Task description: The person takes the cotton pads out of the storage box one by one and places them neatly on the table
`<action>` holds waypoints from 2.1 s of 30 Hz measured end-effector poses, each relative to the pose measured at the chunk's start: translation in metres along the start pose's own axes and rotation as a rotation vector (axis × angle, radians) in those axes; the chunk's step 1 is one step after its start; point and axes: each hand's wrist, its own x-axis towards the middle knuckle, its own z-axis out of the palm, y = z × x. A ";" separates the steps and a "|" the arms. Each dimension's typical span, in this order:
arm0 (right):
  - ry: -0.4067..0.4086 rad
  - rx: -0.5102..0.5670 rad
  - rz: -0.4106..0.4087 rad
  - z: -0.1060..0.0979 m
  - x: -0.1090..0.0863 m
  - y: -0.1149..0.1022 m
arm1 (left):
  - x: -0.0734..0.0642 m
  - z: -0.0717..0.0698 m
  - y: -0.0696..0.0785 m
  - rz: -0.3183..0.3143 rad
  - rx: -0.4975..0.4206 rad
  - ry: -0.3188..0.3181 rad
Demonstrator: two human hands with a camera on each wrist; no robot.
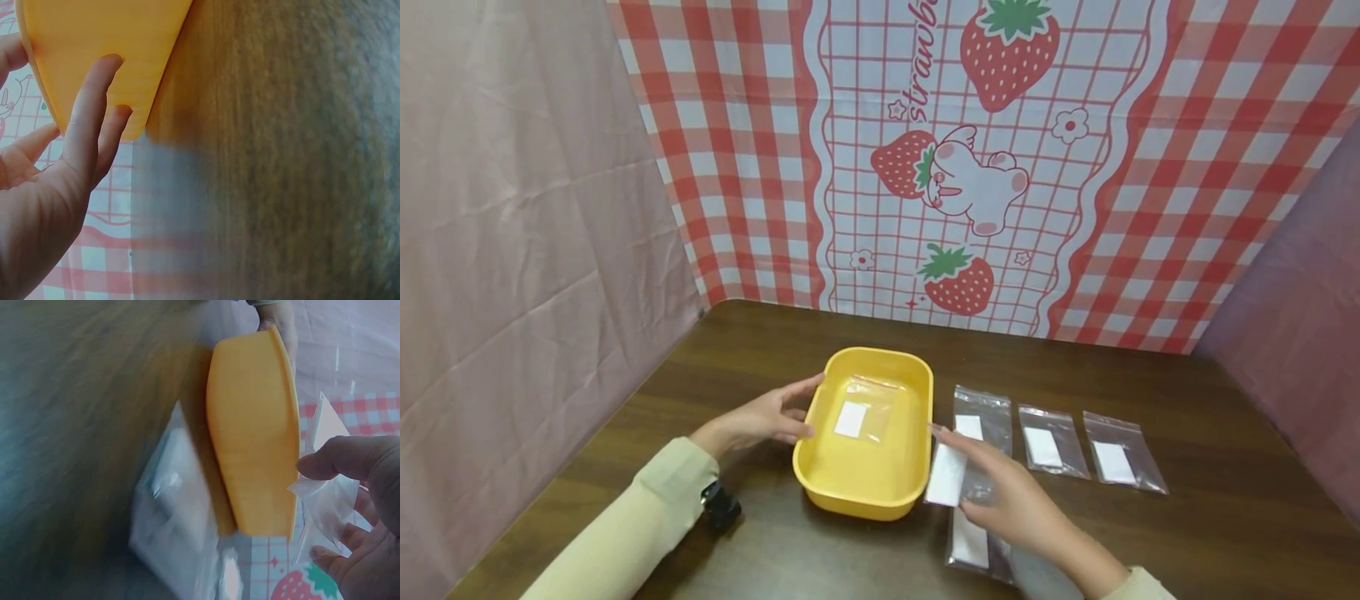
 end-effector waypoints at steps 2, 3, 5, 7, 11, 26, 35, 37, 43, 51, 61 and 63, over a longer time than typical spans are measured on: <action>0.015 -0.009 0.007 -0.003 -0.008 0.002 | 0.000 0.000 0.000 0.001 0.004 0.001; 0.020 -0.004 0.009 -0.005 -0.012 0.003 | 0.000 0.000 0.001 -0.001 0.005 0.004; 0.033 -0.002 0.000 -0.008 -0.020 0.005 | 0.000 0.000 0.001 -0.001 0.006 0.006; 0.039 -0.010 -0.017 -0.011 -0.027 0.008 | 0.000 0.000 0.001 0.001 0.003 0.004; 0.035 -0.064 -0.032 -0.018 -0.039 0.015 | 0.000 0.001 0.001 0.004 -0.002 -0.001; -0.091 -0.019 -0.023 -0.037 -0.085 0.060 | -0.003 -0.001 0.001 0.025 0.011 -0.035; -0.267 0.050 0.071 -0.041 -0.102 0.085 | -0.001 0.000 0.001 0.011 -0.009 -0.008; -0.332 0.108 0.119 -0.044 -0.104 0.087 | 0.000 0.000 0.001 0.010 -0.006 -0.007; -0.389 0.169 0.096 -0.045 -0.106 0.088 | 0.000 0.000 0.000 0.002 0.005 0.001; -0.356 0.113 0.027 -0.041 -0.106 0.090 | -0.001 0.000 0.000 0.013 -0.009 -0.011; -0.232 0.046 0.195 -0.043 -0.100 0.080 | -0.002 0.000 0.000 0.009 -0.003 -0.001; -0.175 0.019 0.235 -0.042 -0.098 0.077 | -0.002 0.000 0.000 0.002 0.001 0.007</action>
